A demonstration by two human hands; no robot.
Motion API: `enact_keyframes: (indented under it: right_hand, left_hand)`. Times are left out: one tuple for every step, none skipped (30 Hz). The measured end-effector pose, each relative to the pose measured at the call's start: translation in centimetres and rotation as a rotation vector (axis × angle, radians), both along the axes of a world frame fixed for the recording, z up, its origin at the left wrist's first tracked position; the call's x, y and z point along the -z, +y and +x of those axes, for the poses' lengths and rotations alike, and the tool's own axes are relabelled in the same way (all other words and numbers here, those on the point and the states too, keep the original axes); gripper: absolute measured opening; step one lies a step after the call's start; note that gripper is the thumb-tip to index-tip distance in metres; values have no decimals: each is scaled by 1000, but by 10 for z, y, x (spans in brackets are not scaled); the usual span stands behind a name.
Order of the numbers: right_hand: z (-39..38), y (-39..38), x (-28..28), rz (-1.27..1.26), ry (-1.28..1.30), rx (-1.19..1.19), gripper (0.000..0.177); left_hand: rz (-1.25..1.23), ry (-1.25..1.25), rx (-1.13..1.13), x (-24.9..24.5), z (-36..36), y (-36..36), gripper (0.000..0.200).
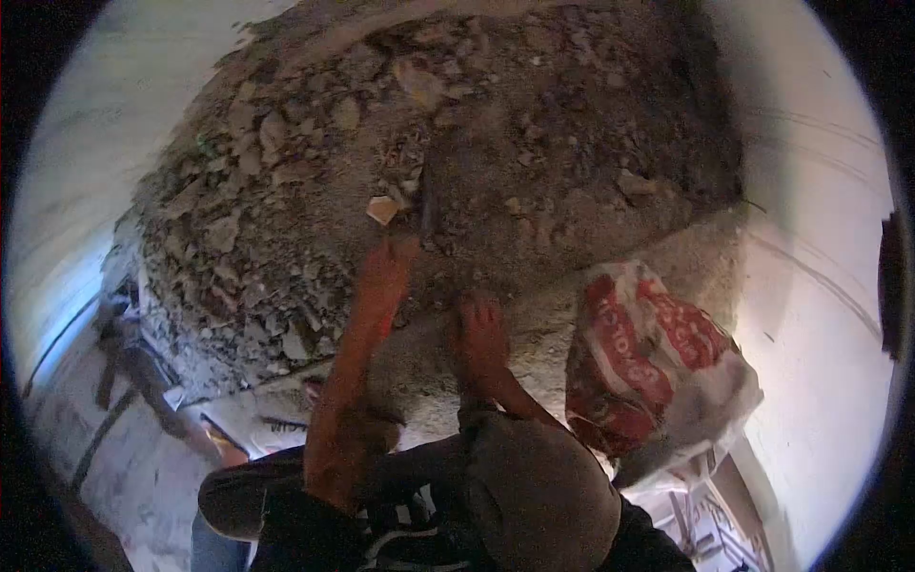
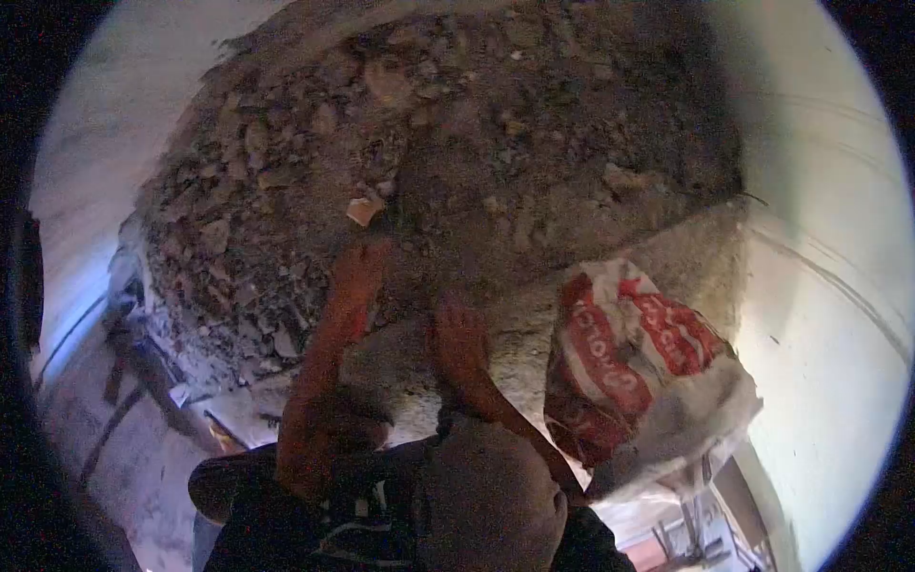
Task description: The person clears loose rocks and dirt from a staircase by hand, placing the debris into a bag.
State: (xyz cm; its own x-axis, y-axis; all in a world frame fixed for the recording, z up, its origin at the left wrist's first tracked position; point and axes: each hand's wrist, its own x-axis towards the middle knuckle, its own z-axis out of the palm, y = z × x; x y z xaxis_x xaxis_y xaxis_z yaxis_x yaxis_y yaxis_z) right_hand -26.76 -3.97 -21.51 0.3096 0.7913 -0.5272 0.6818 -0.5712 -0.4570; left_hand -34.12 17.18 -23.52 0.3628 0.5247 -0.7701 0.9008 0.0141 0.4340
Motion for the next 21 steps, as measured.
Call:
enact_keyframes:
  right_hand:
    - [-1, -4, 6, 79, -48, 47, 44]
    - [-4, -9, 6, 90, -13, 39, 44]
    - [-5, -11, 8, 108, -77, 9, 47]
    - [-1, -9, 13, 131, -153, -24, 49]
    - [3, -5, 11, 149, -138, -39, 49]
    - [5, -2, 3, 147, -72, 22, 51]
    - [5, -1, 0, 139, -6, 84, 53]
    - [6, -2, 7, 150, 11, 71, 53]
    - [4, -5, 16, 123, -97, 32, 53]
    - [-4, -11, 20, 89, -197, -7, 54]
    - [-8, -9, 10, 77, -169, -13, 54]
    - [-2, 2, -4, 63, -99, 44, 51]
    - [3, 11, -10, 56, -37, 107, 48]
    - [3, 13, -9, 55, -31, 112, 48]
    - [2, 12, -9, 133, -55, 126, 48]
    - [2, 11, -10, 209, -83, 138, 48]
    - [2, 10, -11, 201, -84, 142, 48]
    - [2, 10, -12, 212, -89, 138, 45]
    - [2, 10, -13, 225, -92, 135, 43]
    - [1, 10, -13, 221, -93, 144, 43]
    - [2, 11, -13, 183, -74, 148, 45]
  left_hand:
    - [-19, 42, -45, -9, -27, 4, 35]
    - [-7, 77, -55, -21, -54, 0, 35]
    - [75, 62, 58, -33, -80, -4, 35]
    - [124, 57, 105, -37, -105, 0, 35]
    - [174, 54, 151, -39, -131, 2, 36]
    - [520, 114, 463, -52, -158, 11, 34]
    - [488, 209, 257, -63, -180, 13, 34]
    - [468, 293, 43, -87, -187, 18, 34]
    - [224, 326, -320, -120, -188, 24, 34]
    - [50, 395, -696, -153, -187, 30, 34]
    - [11, 287, -690, -168, -205, 33, 32]
    - [-24, 165, -681, -179, -215, 35, 31]
    - [-20, 171, -681, -190, -211, 34, 31]
    - [105, 90, -220, -201, -202, 30, 29]
    - [152, 46, 143, -199, -199, 26, 25]
    - [251, -31, 477, -196, -196, 22, 23]
    - [244, -32, 481, -193, -187, 23, 23]
    - [47, 135, 594, -193, -172, 24, 22]
    - [-150, 306, 702, -196, -155, 25, 24]
    - [-25, 232, 905, -212, -120, 24, 23]
    - [-25, 228, 917, -199, -109, 25, 23]
